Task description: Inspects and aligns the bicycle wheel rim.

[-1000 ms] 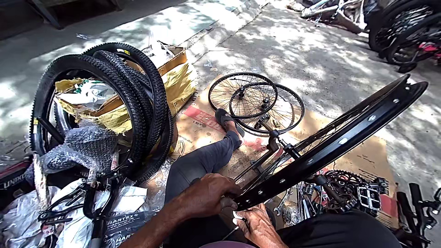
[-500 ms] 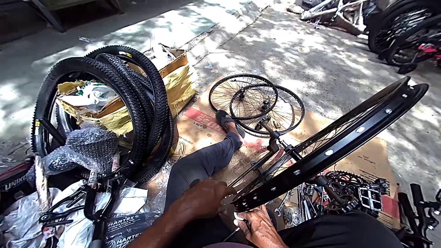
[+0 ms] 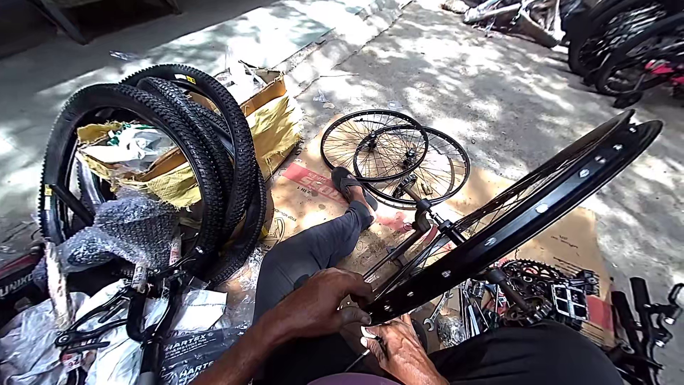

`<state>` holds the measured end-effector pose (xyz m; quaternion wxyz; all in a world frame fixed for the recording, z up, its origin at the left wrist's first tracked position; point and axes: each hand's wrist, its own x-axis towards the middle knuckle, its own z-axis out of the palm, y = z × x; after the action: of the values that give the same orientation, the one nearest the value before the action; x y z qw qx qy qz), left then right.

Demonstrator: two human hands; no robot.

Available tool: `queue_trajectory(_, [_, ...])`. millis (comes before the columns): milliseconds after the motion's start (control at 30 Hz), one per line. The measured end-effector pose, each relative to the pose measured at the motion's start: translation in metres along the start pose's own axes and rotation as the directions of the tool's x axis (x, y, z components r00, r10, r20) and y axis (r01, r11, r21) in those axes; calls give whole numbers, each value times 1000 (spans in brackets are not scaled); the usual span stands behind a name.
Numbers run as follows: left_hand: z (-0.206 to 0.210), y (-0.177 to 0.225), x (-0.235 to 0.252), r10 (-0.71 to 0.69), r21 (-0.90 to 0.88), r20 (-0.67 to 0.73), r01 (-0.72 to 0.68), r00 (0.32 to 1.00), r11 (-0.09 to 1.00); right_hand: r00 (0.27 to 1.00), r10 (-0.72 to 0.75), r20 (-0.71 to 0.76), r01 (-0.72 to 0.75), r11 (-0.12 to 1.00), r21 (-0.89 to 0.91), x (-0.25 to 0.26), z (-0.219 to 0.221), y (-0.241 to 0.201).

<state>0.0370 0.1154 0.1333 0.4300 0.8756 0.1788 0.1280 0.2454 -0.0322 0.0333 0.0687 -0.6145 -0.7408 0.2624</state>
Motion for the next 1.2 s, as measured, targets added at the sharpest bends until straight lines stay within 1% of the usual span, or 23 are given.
queue_trajectory(67, [2,-2,-1,-18,34,12,17,1000,999,1000,-8,-7,8,1000,-5,0,1,1])
queue_trajectory(200, [10,-9,-1,-128,222,179,87,975,971,1000,12,25,-12,1000,-4,1,0,0])
queue_trajectory(267, [15,-16,-2,-143,227,197,96,970,969,1000,10,20,-10,1000,-7,1,1,0])
queue_trajectory(333, [11,-16,-5,-97,151,150,74,984,986,1000,3,6,-3,1000,-4,0,1,0])
queue_trajectory(367, [8,-13,-6,-51,66,82,46,995,997,1000,1,3,-1,1000,0,-1,1,0])
queue_trajectory(400, [6,-9,-5,-1,-48,-21,0,1000,999,1000,-8,-14,8,1000,-4,-1,2,1])
queue_trajectory(433, [3,-3,-2,53,-186,-135,-78,989,979,999,-21,-36,21,1000,-12,-1,4,1])
queue_trajectory(467, [0,4,2,84,-326,-230,-158,970,932,999,-27,-45,26,1000,-16,-2,5,2])
queue_trajectory(500, [-4,11,6,90,-408,-282,-205,955,890,999,-24,-44,23,1000,-13,-2,4,1])
queue_trajectory(533, [-7,17,8,87,-403,-297,-208,951,891,999,-15,-33,15,1000,-8,-2,3,0])
queue_trajectory(567, [-8,19,9,81,-346,-287,-182,954,920,1000,-11,-28,11,1000,-10,-2,1,-1])
queue_trajectory(633, [-2,14,7,60,-208,-234,-110,970,972,1000,-7,-19,7,1000,-4,-3,0,-1])
queue_trajectory(733, [4,3,2,4,-121,-177,-26,984,992,999,-11,-30,11,1000,0,-1,0,-1])
queue_trajectory(867, [3,4,3,42,-116,-198,-66,979,991,1000,6,5,-6,1000,1,-1,-1,-1])
queue_trajectory(1000, [5,-2,1,-3,-54,-133,-4,991,999,1000,-17,-4,17,1000,14,2,1,3])
queue_trajectory(1067, [8,-5,-1,-15,-78,-145,4,989,997,999,-21,-30,21,999,28,1,2,5])
queue_trajectory(1100, [9,-5,-1,-16,-128,-183,-8,983,992,999,-18,-39,19,999,43,0,2,5])
queue_trajectory(1167, [12,0,1,-24,-313,-296,-73,955,947,996,4,-86,6,993,116,-2,-6,4])
queue_trajectory(1200, [12,3,3,-31,-394,-338,-111,941,912,989,28,-142,-2,983,183,-5,-14,1])
